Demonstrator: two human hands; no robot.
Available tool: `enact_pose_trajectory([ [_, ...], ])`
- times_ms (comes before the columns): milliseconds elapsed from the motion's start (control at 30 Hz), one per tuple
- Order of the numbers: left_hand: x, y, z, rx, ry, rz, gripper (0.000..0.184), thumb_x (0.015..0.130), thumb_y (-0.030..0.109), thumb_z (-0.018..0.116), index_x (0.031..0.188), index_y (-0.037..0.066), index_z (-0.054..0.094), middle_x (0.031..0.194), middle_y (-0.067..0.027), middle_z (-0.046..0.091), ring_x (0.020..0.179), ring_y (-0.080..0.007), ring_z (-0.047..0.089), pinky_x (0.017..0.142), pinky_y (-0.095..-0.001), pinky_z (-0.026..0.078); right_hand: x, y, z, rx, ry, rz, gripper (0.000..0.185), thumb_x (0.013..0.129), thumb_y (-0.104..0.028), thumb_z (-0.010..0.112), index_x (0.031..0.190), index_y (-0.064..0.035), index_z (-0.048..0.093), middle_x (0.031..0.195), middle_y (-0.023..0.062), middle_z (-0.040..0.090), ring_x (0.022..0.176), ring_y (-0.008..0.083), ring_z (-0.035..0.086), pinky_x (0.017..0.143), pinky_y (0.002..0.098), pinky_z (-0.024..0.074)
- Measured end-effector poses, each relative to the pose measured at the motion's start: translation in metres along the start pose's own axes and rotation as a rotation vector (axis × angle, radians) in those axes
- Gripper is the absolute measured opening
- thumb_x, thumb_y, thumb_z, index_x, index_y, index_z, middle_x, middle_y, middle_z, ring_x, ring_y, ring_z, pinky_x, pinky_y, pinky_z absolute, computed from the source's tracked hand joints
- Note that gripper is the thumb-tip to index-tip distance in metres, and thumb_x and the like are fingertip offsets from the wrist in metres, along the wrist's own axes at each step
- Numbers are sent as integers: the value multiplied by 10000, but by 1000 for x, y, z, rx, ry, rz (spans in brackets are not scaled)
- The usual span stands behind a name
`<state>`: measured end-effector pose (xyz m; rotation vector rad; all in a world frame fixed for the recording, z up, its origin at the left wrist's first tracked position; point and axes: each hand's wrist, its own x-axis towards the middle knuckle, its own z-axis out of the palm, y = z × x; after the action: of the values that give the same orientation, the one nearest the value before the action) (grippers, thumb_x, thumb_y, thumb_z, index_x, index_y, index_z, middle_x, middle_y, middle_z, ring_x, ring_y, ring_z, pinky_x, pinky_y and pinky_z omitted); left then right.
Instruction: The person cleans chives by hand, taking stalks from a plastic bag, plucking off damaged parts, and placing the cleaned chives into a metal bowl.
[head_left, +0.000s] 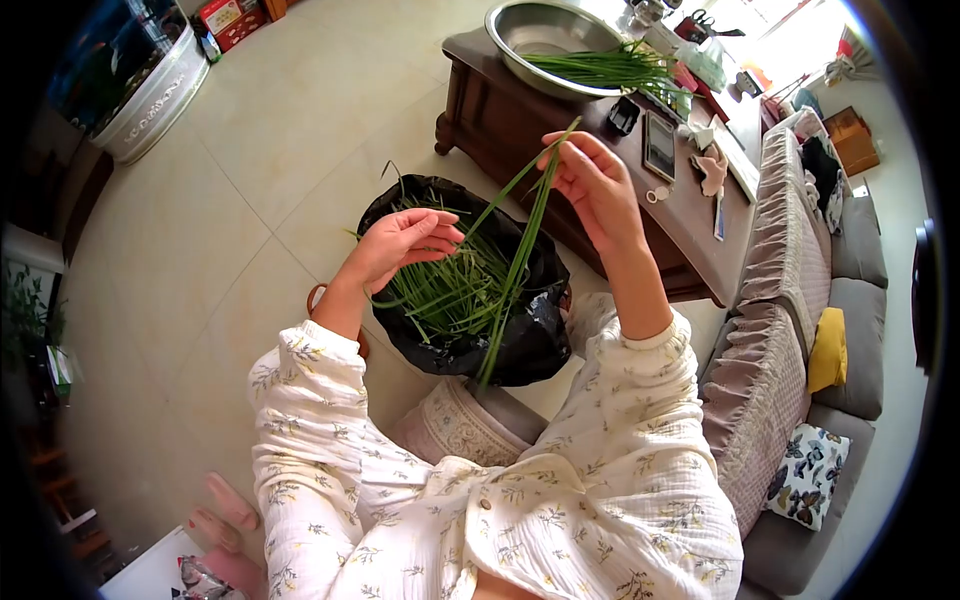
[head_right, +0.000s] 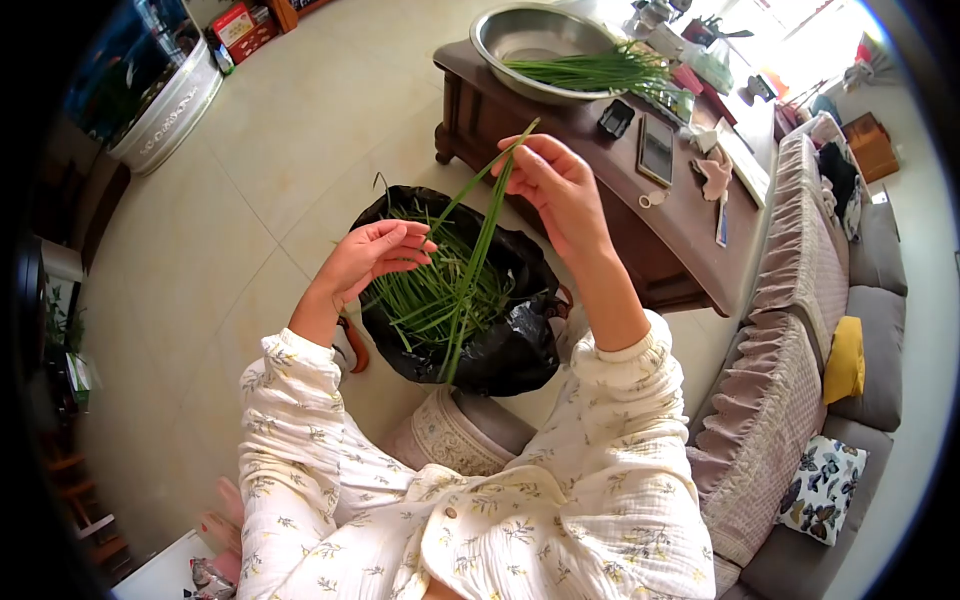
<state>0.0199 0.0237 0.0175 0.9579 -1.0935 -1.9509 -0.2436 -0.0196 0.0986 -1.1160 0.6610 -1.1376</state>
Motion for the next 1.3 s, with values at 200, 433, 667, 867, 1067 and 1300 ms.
enact_pose_trajectory([
  [200,16,-9,23,-216,-186,-130,458,997,331,358,1276,-19,454,1190,-175,575,1068,-257,584,933,-360,456,6,47,-20,-112,-14,260,202,938,-158,525,1046,-15,618,859,29,647,755,64,591,718,208,484],
  [433,35,-24,30,-375,-283,-184,491,1002,342,323,1307,-34,405,1191,-190,564,1072,-282,577,938,-375,448,16,79,-31,-162,-63,375,211,951,-178,513,1063,-28,609,869,10,636,761,44,578,718,191,470],
  [667,38,-34,31,-339,-322,-233,488,1001,336,328,1297,-41,419,1195,-185,565,1080,-274,577,934,-372,451,18,76,-40,-177,-2,371,207,954,-177,506,1071,-40,608,866,1,631,749,39,571,719,191,469],
  [867,30,-43,38,-296,-416,-250,437,989,272,390,1289,-42,437,1173,-188,578,1067,-277,588,934,-369,454,23,75,-58,-122,28,323,228,957,-184,498,1119,-44,578,898,8,625,787,58,572,738,204,464],
  [1067,30,-45,42,-282,-455,-280,382,967,196,456,1263,-45,468,1136,-185,598,1041,-271,605,925,-367,464,22,74,-59,-37,44,329,205,955,-168,490,1100,-55,583,900,-3,630,793,59,570,752,215,460],
  [1300,33,-44,45,-225,-428,-302,360,951,185,491,1236,-36,494,1084,-180,623,992,-262,627,899,-372,480,21,71,-60,-24,62,321,193,955,-170,492,1082,-64,590,897,-7,634,791,57,574,755,217,459],
])
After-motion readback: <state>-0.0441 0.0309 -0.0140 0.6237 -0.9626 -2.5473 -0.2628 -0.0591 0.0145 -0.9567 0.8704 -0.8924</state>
